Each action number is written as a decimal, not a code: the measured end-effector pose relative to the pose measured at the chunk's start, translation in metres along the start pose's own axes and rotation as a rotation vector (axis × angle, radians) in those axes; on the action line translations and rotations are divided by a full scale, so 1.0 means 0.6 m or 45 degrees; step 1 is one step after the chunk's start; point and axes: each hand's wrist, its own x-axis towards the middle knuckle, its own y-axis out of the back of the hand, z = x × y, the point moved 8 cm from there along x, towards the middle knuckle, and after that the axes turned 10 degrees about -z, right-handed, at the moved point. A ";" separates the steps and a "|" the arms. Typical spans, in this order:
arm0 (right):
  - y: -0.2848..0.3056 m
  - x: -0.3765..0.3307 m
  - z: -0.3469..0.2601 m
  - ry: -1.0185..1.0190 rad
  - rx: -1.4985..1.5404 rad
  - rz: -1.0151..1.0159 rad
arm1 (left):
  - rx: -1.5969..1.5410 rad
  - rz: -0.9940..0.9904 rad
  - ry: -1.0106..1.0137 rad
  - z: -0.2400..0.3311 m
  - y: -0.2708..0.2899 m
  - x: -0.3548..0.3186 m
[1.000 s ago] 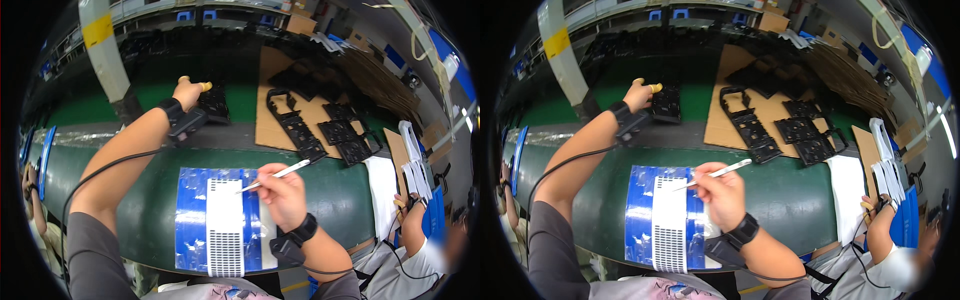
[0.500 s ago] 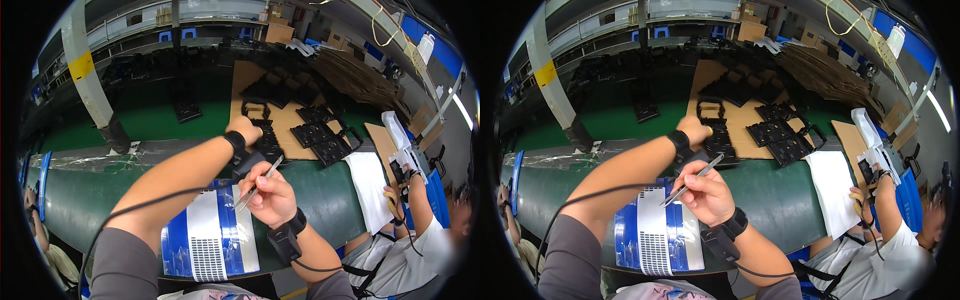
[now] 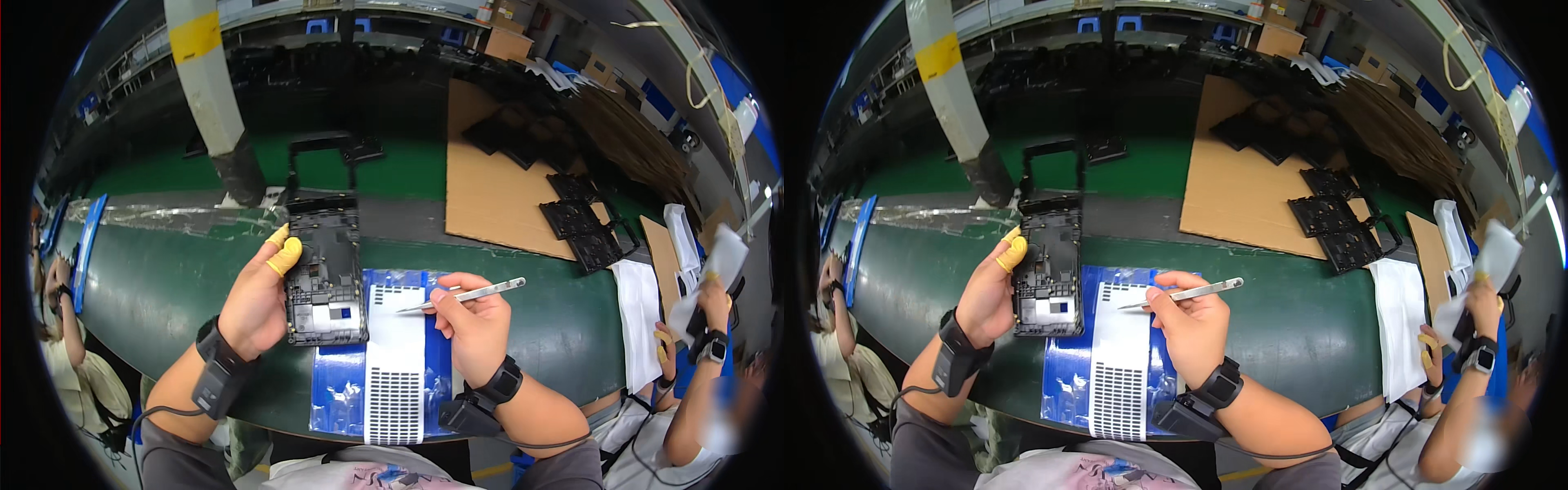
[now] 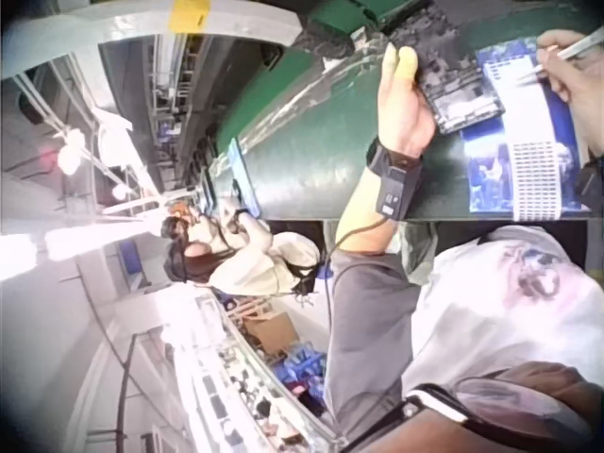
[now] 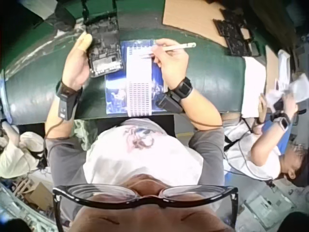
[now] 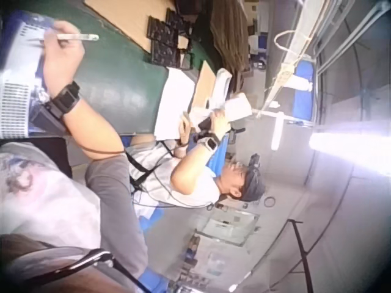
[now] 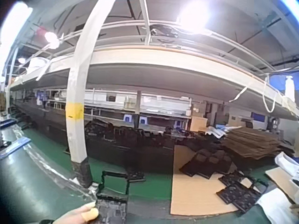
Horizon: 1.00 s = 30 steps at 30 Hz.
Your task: Assembling internal components of an electronic device using tweezers on an assembly line.
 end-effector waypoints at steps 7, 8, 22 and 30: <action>-0.016 0.031 0.033 -0.169 -0.087 0.029 | 0.003 -0.002 -0.081 -0.013 0.021 -0.013; -0.021 0.031 0.035 -0.189 -0.087 0.033 | 0.014 -0.020 -0.073 -0.014 0.024 -0.013; -0.014 0.021 0.043 -0.121 -0.179 0.128 | -0.152 -0.066 0.144 -0.044 -0.006 -0.031; -0.010 0.014 0.031 -0.087 -0.056 0.093 | -0.167 -0.094 0.021 -0.047 -0.003 -0.025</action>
